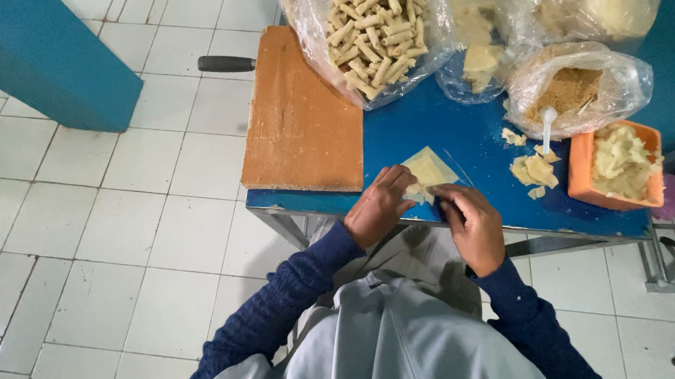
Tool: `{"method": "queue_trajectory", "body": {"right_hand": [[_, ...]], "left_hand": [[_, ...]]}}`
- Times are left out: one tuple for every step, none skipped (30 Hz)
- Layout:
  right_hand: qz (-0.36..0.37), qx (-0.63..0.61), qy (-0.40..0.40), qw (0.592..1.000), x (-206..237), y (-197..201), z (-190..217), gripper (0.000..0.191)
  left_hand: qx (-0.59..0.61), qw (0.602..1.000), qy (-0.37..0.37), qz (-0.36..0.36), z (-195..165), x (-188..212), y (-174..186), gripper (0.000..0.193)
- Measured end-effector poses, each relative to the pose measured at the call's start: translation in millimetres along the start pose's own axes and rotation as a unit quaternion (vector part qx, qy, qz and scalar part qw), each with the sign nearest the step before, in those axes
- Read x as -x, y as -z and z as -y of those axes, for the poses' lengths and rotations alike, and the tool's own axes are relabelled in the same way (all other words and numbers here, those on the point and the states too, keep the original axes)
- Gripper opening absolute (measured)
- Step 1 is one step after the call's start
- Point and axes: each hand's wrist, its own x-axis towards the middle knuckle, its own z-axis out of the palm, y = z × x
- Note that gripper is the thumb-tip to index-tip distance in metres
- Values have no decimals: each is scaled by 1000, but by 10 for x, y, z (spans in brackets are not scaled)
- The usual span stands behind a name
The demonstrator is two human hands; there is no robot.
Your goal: The person sits at a small blue table and folds thin flat wafer sheets by hand, pressing each folded piece and placing it on a growing stack. They occasionally use a spoon to scoop brown powder from a plastic bag onto a sheet before folding, with scraps set aside on the table.
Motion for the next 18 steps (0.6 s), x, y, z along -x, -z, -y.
{"method": "queue_trajectory", "body": {"right_hand": [[5, 12, 12, 1000, -12, 10, 16, 25], [11, 23, 23, 999, -24, 21, 28, 26], [15, 35, 34, 999, -36, 27, 40, 28], [17, 39, 42, 998, -51, 24, 49, 26], [19, 43, 52, 998, -70, 18, 55, 25], [21, 48, 61, 997, -88, 12, 52, 24], [17, 63, 82, 994, -104, 8, 45, 21], [13, 79, 103, 991, -116, 7, 32, 19], [8, 94, 124, 988, -122, -1, 20, 16], [8, 93, 122, 988, -132, -12, 2, 15], [9, 93, 119, 989, -140, -30, -16, 13], [9, 92, 115, 989, -136, -47, -31, 12], [2, 88, 103, 991, -135, -64, -47, 11], [-5, 84, 92, 992, -141, -79, -71, 10], [-11, 80, 81, 993, -142, -90, -90, 9], [-1, 62, 55, 997, -145, -99, -109, 8], [9, 44, 30, 999, -162, -107, -131, 7], [18, 27, 5, 999, -180, -113, -154, 6]], "left_hand": [[1, 1000, 0, 0, 8, 2, -2, 42], [3, 1000, 0, 2, 16, 2, -6, 42], [5, 1000, -1, 4, 23, 3, -10, 43], [0, 1000, -6, 3, 30, 3, -14, 42], [-5, 1000, -11, 3, 37, -1, -18, 42], [-11, 1000, -16, 2, 43, -7, -24, 42], [-8, 1000, -15, 3, 47, -8, -25, 42], [-6, 1000, -15, 4, 47, -9, -27, 42], [-4, 1000, -15, 5, 48, -11, -25, 42], [-6, 1000, -18, 5, 48, -21, -23, 41], [-7, 1000, -20, 6, 43, -25, -20, 41], [-8, 1000, -22, 7, 36, -25, -17, 40], [-9, 1000, -27, 11, 32, -28, -7, 40], [-11, 999, -31, 14, 31, -37, 0, 39], [-12, 999, -35, 17, 29, -41, 8, 39], [-19, 999, -37, 18, 28, -45, 12, 35], [-27, 999, -40, 19, 30, -55, 15, 32], [-34, 998, -42, 19, 34, -70, 11, 29]]}}
